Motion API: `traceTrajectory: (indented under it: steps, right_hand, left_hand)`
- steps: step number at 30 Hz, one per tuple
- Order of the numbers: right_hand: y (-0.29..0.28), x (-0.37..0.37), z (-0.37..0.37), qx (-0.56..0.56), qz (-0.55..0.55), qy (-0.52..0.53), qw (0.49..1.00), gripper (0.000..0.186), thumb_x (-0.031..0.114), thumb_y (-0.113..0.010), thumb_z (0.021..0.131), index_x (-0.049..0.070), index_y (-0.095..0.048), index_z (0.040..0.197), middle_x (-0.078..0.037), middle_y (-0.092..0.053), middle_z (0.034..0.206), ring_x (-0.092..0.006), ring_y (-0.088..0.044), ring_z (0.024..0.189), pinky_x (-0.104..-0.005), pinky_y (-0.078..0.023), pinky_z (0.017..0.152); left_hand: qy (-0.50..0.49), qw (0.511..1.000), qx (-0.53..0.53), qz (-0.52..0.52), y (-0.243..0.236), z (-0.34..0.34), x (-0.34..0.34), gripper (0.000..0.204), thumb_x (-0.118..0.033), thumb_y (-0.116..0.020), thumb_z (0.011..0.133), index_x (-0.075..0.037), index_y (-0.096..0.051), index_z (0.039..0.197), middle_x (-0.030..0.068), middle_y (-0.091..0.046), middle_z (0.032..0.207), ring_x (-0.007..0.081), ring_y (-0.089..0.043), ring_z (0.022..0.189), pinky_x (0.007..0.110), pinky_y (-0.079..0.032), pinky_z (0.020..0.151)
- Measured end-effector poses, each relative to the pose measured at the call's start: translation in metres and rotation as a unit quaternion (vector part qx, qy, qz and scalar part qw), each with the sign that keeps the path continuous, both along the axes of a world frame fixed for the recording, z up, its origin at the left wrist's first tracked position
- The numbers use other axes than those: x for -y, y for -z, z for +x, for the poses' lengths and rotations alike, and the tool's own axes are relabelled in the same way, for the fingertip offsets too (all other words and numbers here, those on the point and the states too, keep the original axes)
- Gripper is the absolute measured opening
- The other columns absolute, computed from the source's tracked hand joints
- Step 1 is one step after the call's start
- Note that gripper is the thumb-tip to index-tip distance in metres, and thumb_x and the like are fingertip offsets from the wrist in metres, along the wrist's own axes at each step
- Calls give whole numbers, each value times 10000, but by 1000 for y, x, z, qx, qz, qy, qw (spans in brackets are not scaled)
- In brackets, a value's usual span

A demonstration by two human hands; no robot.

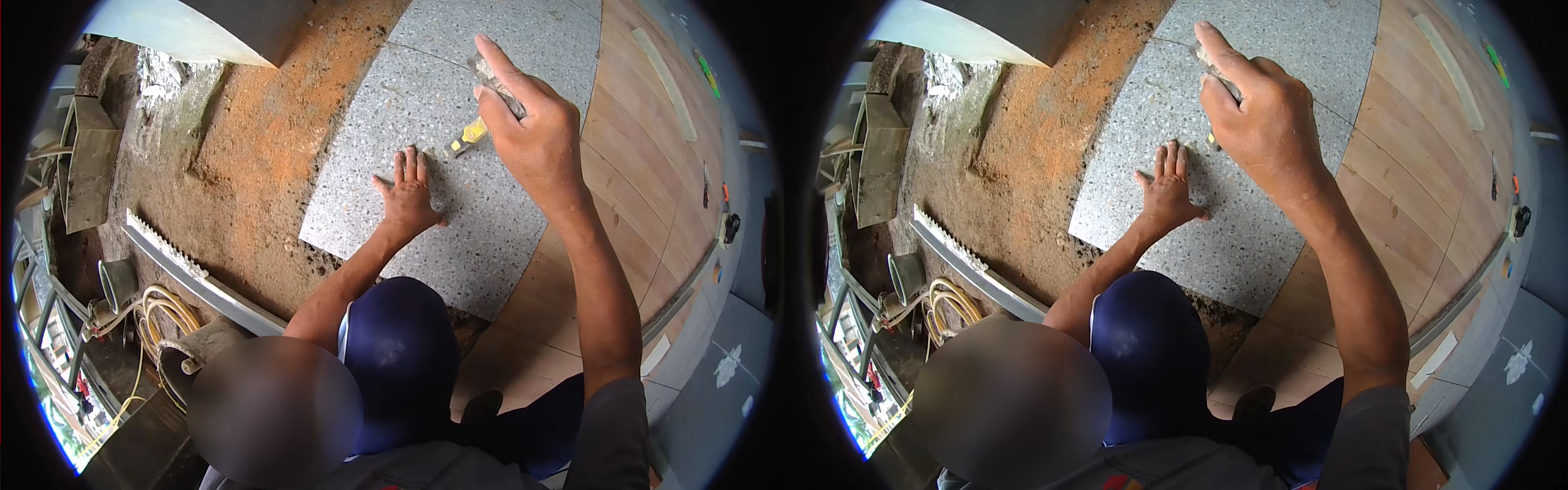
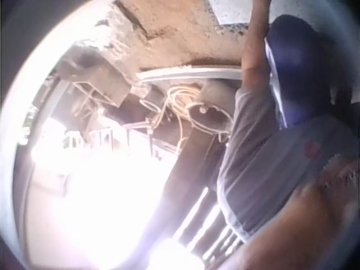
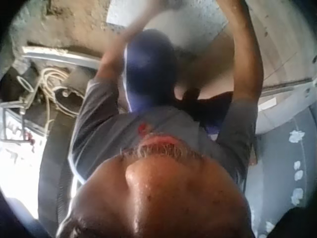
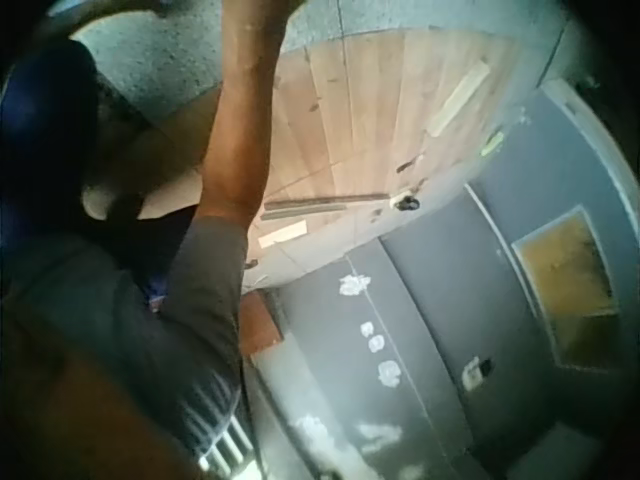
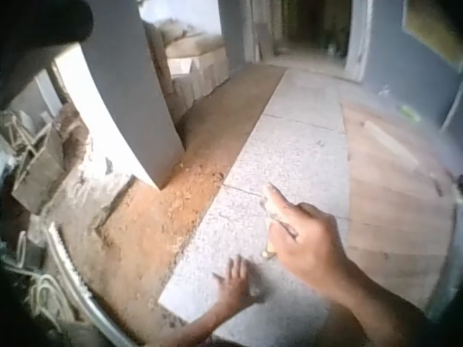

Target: Applying mortar to a floor tile and laying it on the ground, then tapping it into place with a mallet.

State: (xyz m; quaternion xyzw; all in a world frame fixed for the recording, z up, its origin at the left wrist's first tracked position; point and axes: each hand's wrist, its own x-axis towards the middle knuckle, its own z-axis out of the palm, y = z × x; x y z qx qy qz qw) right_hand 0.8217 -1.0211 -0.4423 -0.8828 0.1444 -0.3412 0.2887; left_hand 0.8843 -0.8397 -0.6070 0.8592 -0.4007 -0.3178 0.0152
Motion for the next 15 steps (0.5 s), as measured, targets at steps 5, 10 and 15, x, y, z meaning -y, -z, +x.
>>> traceTrajectory:
  steps: [5,10,15]
  right_hand:
    - [5,3,16,13,9,6,1000,507,68,-709,894,76,-648,1397,-132,-646,700,-162,-623,586,-330,-485,530]
    - [-16,-10,23,-11,114,15,993,462,8,-703,909,64,-673,1367,-162,-773,1021,-62,-654,822,-261,-536,699]
    - [-5,-5,32,-4,15,7,1000,471,2,-705,903,68,-672,1368,-166,-776,1016,-61,-663,813,-258,-540,688]
  left_hand:
    - [6,1000,-2,15,4,11,3,1480,-486,-976,543,-15,-96,1635,175,-52,1727,382,-59,1592,823,-170,1126]
    - [12,1000,3,17,8,15,1,1482,-489,-974,538,-18,-99,1637,166,-55,1729,376,-65,1593,822,-182,1122]
    - [6,1000,7,13,10,18,3,1484,-486,-975,532,-21,-100,1638,165,-63,1728,368,-69,1594,824,-185,1119]
